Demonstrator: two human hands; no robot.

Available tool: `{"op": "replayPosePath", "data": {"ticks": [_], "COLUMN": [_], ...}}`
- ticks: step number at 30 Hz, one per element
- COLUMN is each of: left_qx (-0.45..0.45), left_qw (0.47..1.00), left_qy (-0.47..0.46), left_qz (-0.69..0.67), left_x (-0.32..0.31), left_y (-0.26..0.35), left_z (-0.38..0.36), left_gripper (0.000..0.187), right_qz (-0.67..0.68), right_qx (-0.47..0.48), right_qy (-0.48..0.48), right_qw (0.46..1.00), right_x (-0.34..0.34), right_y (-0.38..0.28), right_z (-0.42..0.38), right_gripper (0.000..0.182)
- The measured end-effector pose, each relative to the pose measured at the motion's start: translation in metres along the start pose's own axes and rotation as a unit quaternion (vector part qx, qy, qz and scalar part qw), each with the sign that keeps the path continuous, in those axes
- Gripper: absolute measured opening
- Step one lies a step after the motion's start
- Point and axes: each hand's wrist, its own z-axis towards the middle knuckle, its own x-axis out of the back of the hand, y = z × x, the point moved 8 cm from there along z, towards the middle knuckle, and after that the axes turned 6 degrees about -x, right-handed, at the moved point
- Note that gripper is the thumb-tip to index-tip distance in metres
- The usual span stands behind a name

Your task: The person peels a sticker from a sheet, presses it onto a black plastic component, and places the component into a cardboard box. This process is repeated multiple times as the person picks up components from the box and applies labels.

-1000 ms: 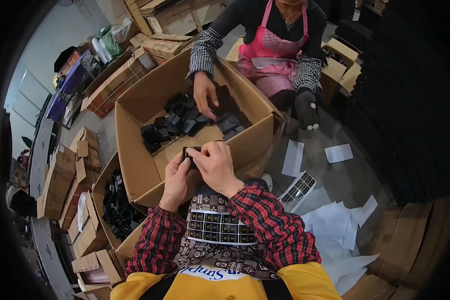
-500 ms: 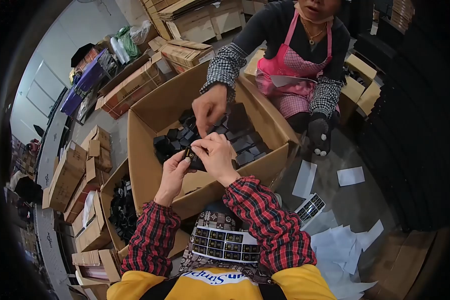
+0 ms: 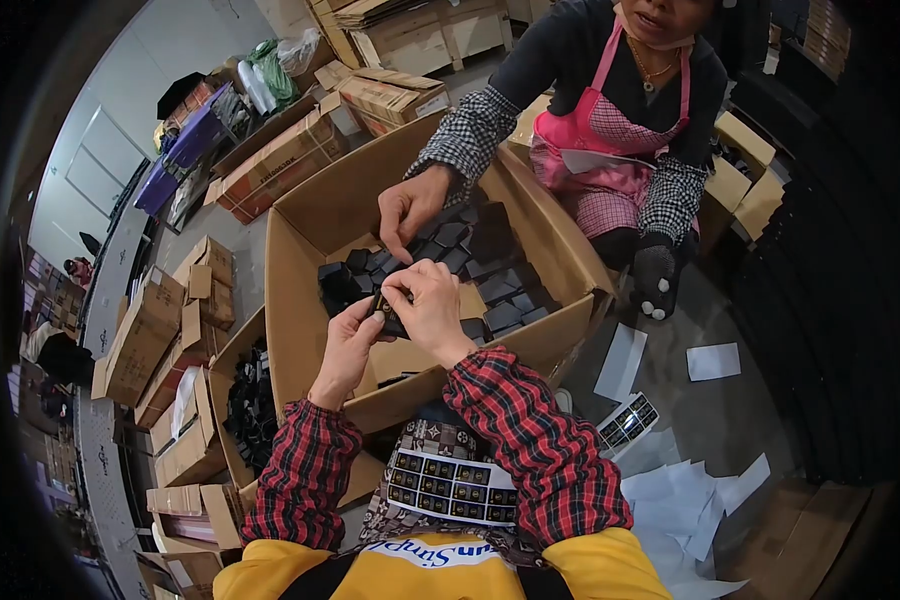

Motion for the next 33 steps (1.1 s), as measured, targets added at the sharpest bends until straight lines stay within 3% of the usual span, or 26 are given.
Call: {"op": "replayPosePath", "data": {"ticks": [6,10,18,20,23,33], "left_qx": [0.002,0.013,0.011,0.010,0.007,0.010], "left_qw": [1.000,0.999,0.994,0.994,0.993,0.995], "left_qy": [0.005,0.017,0.036,0.036,0.047,0.045], "left_qz": [0.007,-0.032,-0.104,-0.103,-0.105,-0.085], "left_x": [-0.003,0.000,0.016,0.016,0.016,0.015], "left_y": [0.003,-0.003,-0.016,-0.016,-0.015,-0.014], "left_z": [0.000,0.000,0.005,0.005,0.004,0.003], "left_gripper": [0.025,0.025,0.022,0.022,0.023,0.023], "right_qz": [-0.027,0.227,0.077,0.045,0.020,-0.008], "right_qx": [0.012,-0.139,-0.074,-0.006,0.022,0.029], "right_qy": [0.002,0.014,0.022,0.024,0.023,0.015], "right_qw": [1.000,0.964,0.994,0.999,0.999,0.999], "right_x": [0.002,0.002,0.023,0.021,0.019,0.014], "right_y": [-0.001,0.041,0.048,0.036,0.029,0.029], "right_z": [0.001,0.001,-0.025,-0.027,-0.028,-0.031], "right_gripper": [0.007,0.005,0.013,0.014,0.016,0.016]}}
